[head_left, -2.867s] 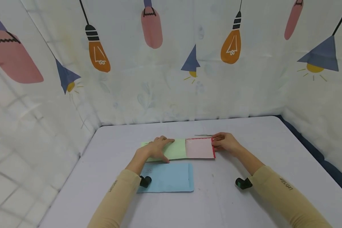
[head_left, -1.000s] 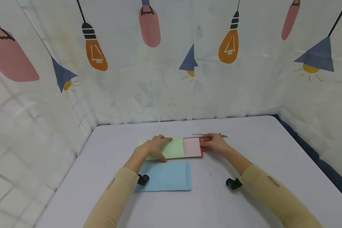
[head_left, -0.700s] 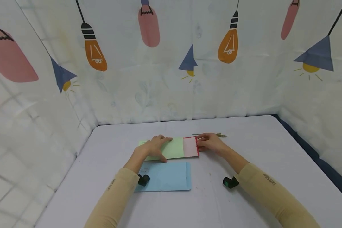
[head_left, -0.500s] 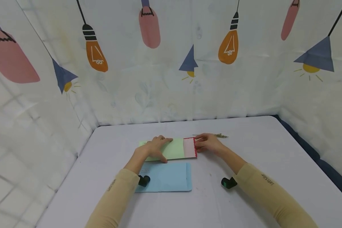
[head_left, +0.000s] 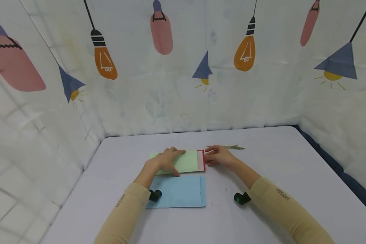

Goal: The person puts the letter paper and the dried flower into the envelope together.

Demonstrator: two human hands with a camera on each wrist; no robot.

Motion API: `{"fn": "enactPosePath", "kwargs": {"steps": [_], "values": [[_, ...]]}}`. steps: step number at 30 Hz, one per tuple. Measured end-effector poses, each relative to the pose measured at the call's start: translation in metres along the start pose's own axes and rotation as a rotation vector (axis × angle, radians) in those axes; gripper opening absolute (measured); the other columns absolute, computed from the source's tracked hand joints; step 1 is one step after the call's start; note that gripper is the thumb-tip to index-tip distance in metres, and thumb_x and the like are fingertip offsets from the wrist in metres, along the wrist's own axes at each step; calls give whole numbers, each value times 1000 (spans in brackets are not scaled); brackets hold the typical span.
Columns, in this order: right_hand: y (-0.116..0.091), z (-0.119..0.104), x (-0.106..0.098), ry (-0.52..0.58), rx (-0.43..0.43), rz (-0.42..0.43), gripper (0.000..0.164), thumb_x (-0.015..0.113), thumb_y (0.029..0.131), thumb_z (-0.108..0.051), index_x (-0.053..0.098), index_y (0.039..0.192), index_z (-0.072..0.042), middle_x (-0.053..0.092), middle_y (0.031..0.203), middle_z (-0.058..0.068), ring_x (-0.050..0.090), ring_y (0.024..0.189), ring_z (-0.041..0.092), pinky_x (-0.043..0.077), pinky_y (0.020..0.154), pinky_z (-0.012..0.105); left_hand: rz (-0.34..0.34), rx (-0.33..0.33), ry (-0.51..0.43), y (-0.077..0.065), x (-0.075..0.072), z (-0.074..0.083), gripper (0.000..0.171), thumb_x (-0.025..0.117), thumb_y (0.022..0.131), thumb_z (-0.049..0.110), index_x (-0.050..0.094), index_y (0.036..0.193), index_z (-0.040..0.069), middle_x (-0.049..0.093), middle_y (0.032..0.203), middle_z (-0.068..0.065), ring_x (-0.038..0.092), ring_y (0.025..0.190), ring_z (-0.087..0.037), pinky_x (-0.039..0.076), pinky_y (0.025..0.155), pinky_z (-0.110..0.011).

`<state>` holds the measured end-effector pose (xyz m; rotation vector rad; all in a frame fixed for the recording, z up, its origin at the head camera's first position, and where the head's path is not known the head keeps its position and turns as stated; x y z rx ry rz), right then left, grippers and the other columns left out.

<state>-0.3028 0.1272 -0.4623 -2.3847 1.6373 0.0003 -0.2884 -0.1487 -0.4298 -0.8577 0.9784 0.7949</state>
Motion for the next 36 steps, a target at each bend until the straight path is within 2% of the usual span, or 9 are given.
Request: {"fn": "enactPosePath", "kwargs": {"steps": [11, 18, 29, 36], "values": [[3, 0, 8, 30, 19, -17, 41, 71, 97, -8, 58, 134, 3, 69, 119, 19, 72, 97, 29, 59, 82, 38, -8, -14, 2, 0, 0, 0, 96, 91, 77, 37, 40, 158, 28, 42, 151, -8, 40, 136, -31, 39, 106, -59], [1, -2, 13, 41, -5, -51, 41, 68, 99, -7, 54, 136, 7, 68, 122, 23, 72, 102, 31, 59, 83, 39, -11, -11, 7, 0, 1, 0, 98, 92, 77, 38, 40, 159, 27, 43, 149, -8, 41, 135, -31, 38, 107, -58], [3, -5, 20, 81, -22, -91, 42, 67, 100, -5, 53, 137, 8, 67, 123, 25, 71, 105, 33, 59, 84, 40, -9, -12, 31, 2, 1, -1, 98, 92, 77, 39, 40, 159, 26, 44, 149, -9, 41, 135, -31, 38, 106, -58], [-1, -5, 10, 68, -22, -95, 45, 66, 100, -4, 50, 139, 9, 65, 127, 25, 70, 107, 32, 58, 85, 40, -8, -6, 18, 2, 1, 0, 98, 91, 77, 39, 39, 159, 27, 42, 150, -7, 41, 135, -30, 39, 106, -56]]}}
Point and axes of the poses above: each hand's wrist, its own y-axis towards the middle knuckle, its own x-axis out of the palm, z = x × y, the point moved 1 cm from there along y, towards the middle knuckle
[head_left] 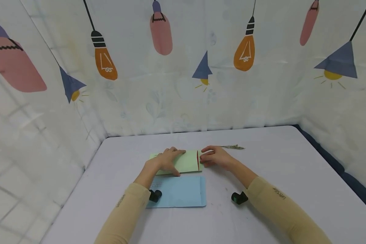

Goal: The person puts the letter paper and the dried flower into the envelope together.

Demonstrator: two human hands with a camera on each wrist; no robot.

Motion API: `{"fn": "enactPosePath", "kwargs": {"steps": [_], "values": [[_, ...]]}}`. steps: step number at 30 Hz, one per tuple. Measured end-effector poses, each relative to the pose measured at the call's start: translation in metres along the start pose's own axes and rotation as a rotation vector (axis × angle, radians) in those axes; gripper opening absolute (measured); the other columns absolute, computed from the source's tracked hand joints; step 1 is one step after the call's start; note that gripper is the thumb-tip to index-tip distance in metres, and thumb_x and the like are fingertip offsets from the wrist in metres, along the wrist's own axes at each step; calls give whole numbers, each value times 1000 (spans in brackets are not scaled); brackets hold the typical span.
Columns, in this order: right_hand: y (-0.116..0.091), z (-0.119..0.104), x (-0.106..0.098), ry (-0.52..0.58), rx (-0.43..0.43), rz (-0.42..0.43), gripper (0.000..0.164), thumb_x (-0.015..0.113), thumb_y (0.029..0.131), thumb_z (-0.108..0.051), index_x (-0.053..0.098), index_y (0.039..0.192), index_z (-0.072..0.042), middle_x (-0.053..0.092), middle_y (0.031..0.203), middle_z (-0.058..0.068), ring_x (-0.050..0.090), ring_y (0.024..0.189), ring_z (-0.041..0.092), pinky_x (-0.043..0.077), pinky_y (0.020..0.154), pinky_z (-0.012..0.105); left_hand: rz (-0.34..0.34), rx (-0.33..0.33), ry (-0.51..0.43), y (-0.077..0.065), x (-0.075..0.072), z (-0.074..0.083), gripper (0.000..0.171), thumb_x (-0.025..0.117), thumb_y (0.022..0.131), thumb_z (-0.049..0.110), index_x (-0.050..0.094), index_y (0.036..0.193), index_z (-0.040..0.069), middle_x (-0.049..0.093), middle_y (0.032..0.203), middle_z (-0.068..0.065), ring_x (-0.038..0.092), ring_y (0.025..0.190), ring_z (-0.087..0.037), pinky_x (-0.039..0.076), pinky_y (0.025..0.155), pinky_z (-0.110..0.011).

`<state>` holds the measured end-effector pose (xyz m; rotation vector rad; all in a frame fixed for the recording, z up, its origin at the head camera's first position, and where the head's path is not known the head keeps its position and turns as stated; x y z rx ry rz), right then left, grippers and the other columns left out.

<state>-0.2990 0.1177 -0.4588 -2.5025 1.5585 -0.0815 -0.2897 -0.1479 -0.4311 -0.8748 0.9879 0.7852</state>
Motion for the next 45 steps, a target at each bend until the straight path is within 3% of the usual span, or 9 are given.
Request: {"fn": "enactPosePath", "kwargs": {"steps": [8, 22, 27, 33, 40, 45], "values": [[-7, 2, -29, -61, -17, 22, 44, 68, 99, -7, 53, 136, 11, 65, 123, 25, 71, 98, 30, 58, 86, 41, 16, 16, 1, -3, -3, 1, 98, 92, 77, 36, 40, 159, 26, 43, 150, -9, 41, 135, -32, 39, 106, -57], [-38, 3, -80, -164, -46, 43, 44, 62, 103, -9, 50, 138, 15, 61, 127, 29, 64, 109, 34, 56, 91, 42, 19, 10, 3, 0, 0, 1, 99, 92, 76, 38, 40, 159, 27, 43, 149, -7, 41, 135, -30, 40, 105, -55], [-47, 2, -97, -203, -32, 105, 44, 59, 105, -12, 50, 139, 14, 56, 134, 29, 59, 116, 34, 55, 93, 40, 21, 13, 6, 0, 0, -1, 98, 92, 76, 38, 40, 159, 27, 43, 149, -7, 41, 135, -29, 39, 105, -55], [-54, 4, -111, -256, 20, 194, 44, 60, 105, -15, 52, 138, 12, 58, 131, 26, 56, 114, 33, 55, 88, 37, 15, 17, 4, -1, 2, -2, 98, 92, 77, 38, 40, 159, 26, 43, 150, -8, 40, 136, -31, 39, 106, -56], [-54, 2, -123, -330, 36, 307, 44, 57, 106, -18, 52, 139, 11, 54, 137, 28, 54, 119, 38, 53, 87, 34, 21, 20, 13, -1, 1, -2, 98, 92, 77, 39, 40, 159, 26, 43, 150, -8, 41, 136, -30, 39, 106, -56], [-50, 2, -129, -345, 48, 340, 41, 52, 107, -14, 51, 140, 11, 51, 141, 29, 53, 119, 37, 52, 86, 32, 24, 18, 11, -2, 1, -1, 99, 92, 76, 39, 40, 159, 26, 43, 150, -8, 41, 136, -31, 38, 107, -57]]}}
Point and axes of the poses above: each hand's wrist, its own y-axis towards the middle knuckle, its own x-axis out of the palm, z = x × y, the point moved 1 cm from there along y, towards the middle knuckle
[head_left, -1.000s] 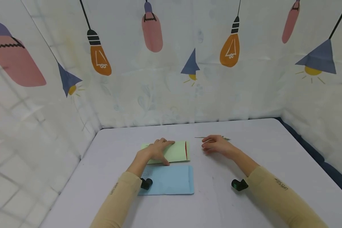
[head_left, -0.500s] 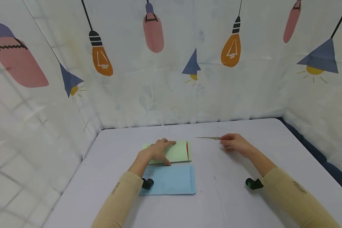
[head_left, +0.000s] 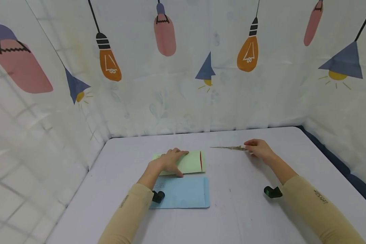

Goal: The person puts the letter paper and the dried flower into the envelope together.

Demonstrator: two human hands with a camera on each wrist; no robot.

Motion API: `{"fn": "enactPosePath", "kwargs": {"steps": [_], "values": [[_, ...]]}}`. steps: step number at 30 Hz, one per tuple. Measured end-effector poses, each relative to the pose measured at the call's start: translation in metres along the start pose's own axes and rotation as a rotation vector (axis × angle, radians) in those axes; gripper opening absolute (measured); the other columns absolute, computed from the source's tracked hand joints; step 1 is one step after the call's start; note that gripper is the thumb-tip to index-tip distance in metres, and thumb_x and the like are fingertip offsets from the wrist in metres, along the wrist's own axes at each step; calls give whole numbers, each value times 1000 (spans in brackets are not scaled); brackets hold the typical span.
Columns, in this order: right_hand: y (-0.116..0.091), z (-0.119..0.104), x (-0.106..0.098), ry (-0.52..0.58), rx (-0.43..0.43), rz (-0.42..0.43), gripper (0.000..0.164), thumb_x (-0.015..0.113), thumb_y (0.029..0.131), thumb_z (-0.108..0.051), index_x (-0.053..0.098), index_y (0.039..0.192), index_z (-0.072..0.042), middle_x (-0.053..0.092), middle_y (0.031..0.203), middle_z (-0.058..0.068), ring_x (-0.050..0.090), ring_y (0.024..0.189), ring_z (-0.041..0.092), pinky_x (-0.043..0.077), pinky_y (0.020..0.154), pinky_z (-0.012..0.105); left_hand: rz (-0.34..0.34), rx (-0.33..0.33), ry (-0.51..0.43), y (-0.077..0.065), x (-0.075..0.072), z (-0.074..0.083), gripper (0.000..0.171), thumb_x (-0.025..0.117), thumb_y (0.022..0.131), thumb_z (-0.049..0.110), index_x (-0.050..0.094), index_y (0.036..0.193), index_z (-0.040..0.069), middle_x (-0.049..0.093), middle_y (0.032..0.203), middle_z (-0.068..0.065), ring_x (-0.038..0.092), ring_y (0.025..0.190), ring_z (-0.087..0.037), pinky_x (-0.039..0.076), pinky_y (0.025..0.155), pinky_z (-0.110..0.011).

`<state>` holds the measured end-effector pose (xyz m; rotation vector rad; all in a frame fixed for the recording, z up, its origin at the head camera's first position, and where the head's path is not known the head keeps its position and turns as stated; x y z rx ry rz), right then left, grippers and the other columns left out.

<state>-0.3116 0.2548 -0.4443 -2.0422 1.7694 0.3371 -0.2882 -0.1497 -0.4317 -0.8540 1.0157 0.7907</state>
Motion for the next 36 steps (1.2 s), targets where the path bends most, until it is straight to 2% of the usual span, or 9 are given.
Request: {"fn": "enactPosePath", "kwargs": {"steps": [7, 13, 17, 22, 26, 36], "values": [[6, 5, 2, -46, 0, 33, 37, 53, 106, -11, 55, 136, 11, 54, 135, 28, 55, 114, 34, 52, 80, 30, -4, -5, 4, 0, 0, 0, 99, 92, 77, 39, 39, 159, 27, 43, 150, -8, 40, 137, -30, 37, 107, -58], [15, 9, 4, -199, -53, 77, 32, 58, 102, -8, 62, 128, 10, 63, 120, 25, 61, 97, 28, 53, 73, 29, -2, -13, 13, 1, -1, 0, 99, 91, 77, 39, 38, 160, 29, 42, 152, -6, 40, 137, -29, 37, 108, -57], [15, 10, 5, -304, -103, 103, 27, 62, 98, -5, 67, 120, 10, 67, 111, 23, 63, 96, 31, 52, 75, 34, -6, -12, 9, 1, 0, 0, 99, 91, 77, 40, 39, 159, 28, 42, 151, -6, 40, 137, -29, 38, 108, -56], [13, 7, 5, -375, -140, 128, 20, 68, 94, -4, 72, 109, 8, 69, 98, 18, 63, 91, 32, 50, 74, 38, -10, -22, -1, 1, 1, -1, 99, 91, 77, 40, 38, 160, 30, 42, 151, -5, 40, 137, -28, 38, 108, -56], [11, 5, 5, -399, -158, 128, 17, 69, 94, -4, 74, 105, 7, 70, 96, 17, 63, 88, 31, 51, 73, 39, -4, -20, -9, 0, 0, 0, 99, 92, 77, 39, 39, 159, 29, 42, 151, -6, 40, 137, -29, 38, 107, -57], [15, 14, 0, -362, -152, 108, 15, 69, 96, -9, 75, 105, 3, 72, 100, 15, 64, 87, 27, 51, 71, 34, -2, -15, -2, 1, 1, -1, 99, 92, 76, 40, 39, 159, 29, 43, 150, -6, 41, 136, -29, 39, 106, -56]]}}
Point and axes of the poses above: each hand's wrist, its own y-axis towards the middle knuckle, its own x-axis out of the palm, z = x × y, the point moved 1 cm from there along y, towards the middle knuckle
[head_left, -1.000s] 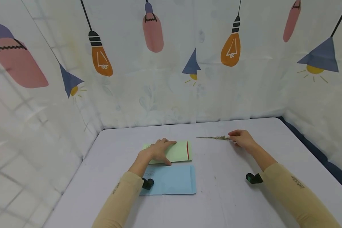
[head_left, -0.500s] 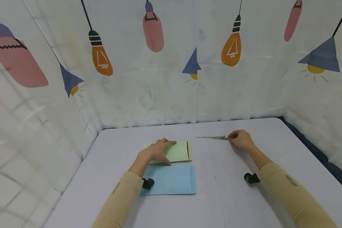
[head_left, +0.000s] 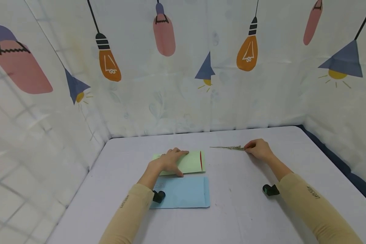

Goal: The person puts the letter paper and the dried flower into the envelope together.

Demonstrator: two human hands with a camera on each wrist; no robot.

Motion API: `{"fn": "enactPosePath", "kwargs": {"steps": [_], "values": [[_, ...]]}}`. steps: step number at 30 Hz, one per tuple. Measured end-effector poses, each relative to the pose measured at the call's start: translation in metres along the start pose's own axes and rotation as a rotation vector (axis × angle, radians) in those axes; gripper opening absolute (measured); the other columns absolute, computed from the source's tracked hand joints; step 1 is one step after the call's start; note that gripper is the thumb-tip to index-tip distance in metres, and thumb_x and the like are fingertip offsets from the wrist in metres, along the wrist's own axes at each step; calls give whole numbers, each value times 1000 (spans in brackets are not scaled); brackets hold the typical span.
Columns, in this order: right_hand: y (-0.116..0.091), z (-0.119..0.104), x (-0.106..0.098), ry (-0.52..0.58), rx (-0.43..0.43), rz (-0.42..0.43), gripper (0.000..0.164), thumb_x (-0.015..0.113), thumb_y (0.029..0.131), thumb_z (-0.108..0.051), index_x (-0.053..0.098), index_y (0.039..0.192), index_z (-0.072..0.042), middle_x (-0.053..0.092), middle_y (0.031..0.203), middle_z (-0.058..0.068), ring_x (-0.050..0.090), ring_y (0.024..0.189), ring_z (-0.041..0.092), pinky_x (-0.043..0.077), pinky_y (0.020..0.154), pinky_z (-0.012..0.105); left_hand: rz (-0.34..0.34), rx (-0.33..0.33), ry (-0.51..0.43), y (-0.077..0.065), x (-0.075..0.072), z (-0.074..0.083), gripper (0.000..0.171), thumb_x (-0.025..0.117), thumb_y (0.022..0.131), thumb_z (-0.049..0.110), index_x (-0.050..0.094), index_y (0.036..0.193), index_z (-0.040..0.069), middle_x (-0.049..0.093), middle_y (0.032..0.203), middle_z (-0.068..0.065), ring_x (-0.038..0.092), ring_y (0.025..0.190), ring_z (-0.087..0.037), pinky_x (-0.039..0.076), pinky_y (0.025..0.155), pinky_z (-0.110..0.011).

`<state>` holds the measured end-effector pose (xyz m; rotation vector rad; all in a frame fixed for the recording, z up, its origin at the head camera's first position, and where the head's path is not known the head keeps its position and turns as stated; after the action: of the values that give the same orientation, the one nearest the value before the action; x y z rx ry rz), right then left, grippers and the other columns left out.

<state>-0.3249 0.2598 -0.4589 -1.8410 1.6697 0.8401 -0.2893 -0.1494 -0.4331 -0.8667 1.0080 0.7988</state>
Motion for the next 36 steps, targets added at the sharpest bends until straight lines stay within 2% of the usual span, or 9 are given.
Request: {"fn": "enactPosePath", "kwargs": {"steps": [5, 11, 23, 36], "values": [[0, 0, 0, 12, 8, -24, 17, 70, 97, -11, 76, 107, 2, 72, 103, 15, 63, 86, 24, 51, 71, 33, -2, -4, -2, -1, 1, 0, 99, 92, 76, 40, 39, 159, 29, 42, 151, -6, 41, 136, -29, 39, 107, -56], [-7, -5, -2, 70, 33, -105, 20, 69, 98, -11, 74, 110, 3, 70, 105, 15, 60, 82, 20, 51, 69, 30, -13, -7, 1, -1, 4, -1, 99, 92, 76, 41, 39, 159, 30, 43, 151, -6, 41, 136, -29, 40, 106, -56], [-11, -16, -4, 152, -1, -203, 22, 68, 99, -12, 72, 115, 4, 69, 111, 15, 60, 90, 24, 53, 77, 34, -2, 0, 13, -1, 0, 0, 98, 91, 77, 41, 39, 159, 28, 42, 152, -8, 41, 136, -30, 39, 106, -57], [-11, -20, 3, 198, -34, -253, 19, 69, 98, -12, 75, 112, 0, 70, 109, 10, 60, 89, 23, 53, 76, 32, -5, -4, 4, -2, -3, 4, 97, 92, 77, 38, 40, 159, 27, 43, 150, -8, 41, 135, -29, 40, 106, -56]]}}
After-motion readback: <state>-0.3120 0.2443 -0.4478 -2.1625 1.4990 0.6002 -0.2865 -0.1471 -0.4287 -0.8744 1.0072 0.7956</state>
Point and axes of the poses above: each hand's wrist, its own y-axis towards the middle knuckle, its own x-axis out of the palm, z = x × y, the point moved 1 cm from there along y, towards the middle knuckle
